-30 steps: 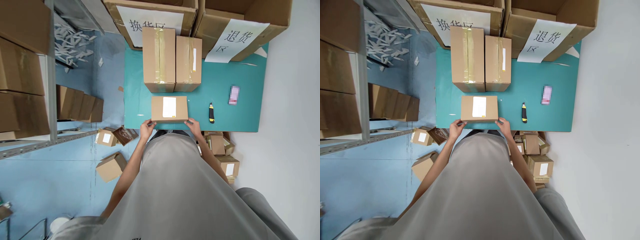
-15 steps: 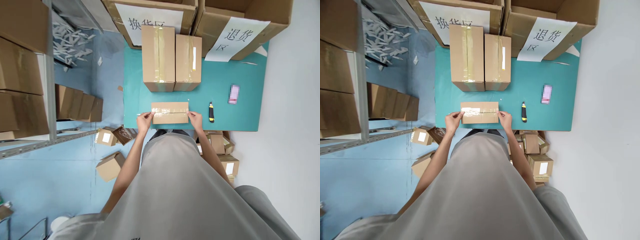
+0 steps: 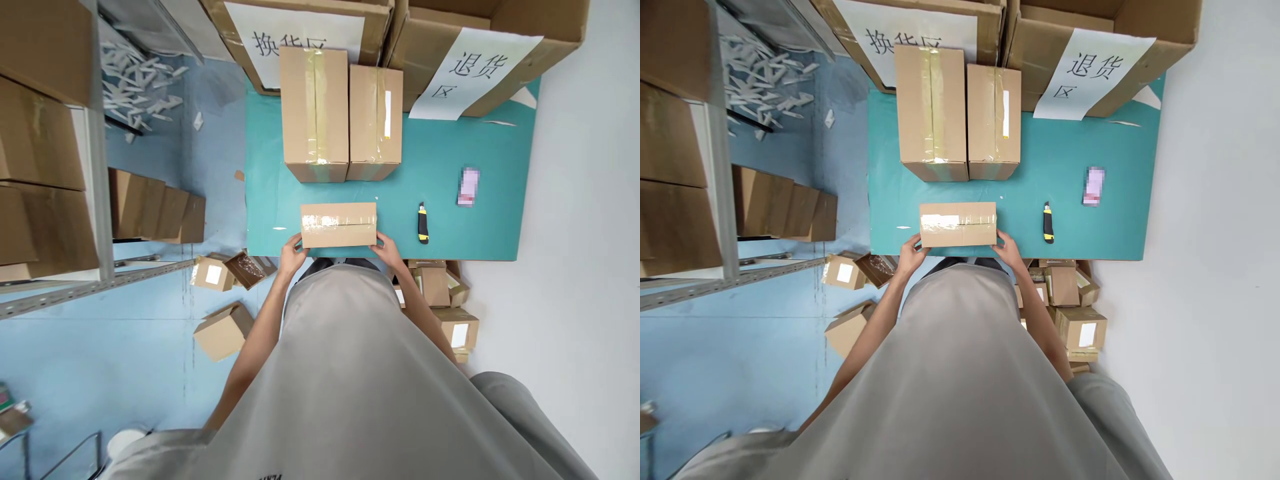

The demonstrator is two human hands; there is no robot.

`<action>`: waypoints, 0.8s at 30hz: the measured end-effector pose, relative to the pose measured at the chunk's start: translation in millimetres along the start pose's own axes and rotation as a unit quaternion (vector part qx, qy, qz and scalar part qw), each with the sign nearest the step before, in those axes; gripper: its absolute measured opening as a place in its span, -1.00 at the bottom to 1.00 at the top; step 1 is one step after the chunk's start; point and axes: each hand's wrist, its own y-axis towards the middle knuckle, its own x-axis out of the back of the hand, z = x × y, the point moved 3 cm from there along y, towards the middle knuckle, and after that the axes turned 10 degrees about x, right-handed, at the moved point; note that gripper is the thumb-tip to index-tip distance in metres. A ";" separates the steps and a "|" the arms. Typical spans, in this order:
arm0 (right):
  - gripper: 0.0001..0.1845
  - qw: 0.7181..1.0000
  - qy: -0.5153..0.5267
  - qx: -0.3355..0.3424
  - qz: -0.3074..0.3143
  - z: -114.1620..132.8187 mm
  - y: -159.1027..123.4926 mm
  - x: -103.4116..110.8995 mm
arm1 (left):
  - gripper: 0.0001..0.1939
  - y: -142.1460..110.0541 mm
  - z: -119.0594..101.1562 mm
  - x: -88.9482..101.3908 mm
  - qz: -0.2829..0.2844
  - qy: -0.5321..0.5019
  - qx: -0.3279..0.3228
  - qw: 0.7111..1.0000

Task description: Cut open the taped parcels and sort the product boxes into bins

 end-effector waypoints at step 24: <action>-0.08 0.995 0.046 -0.043 -0.078 -7.9 22.8 31.5 | -0.53 -45.6 -95.5 -23.6 0.005 0.133 -0.066 0.989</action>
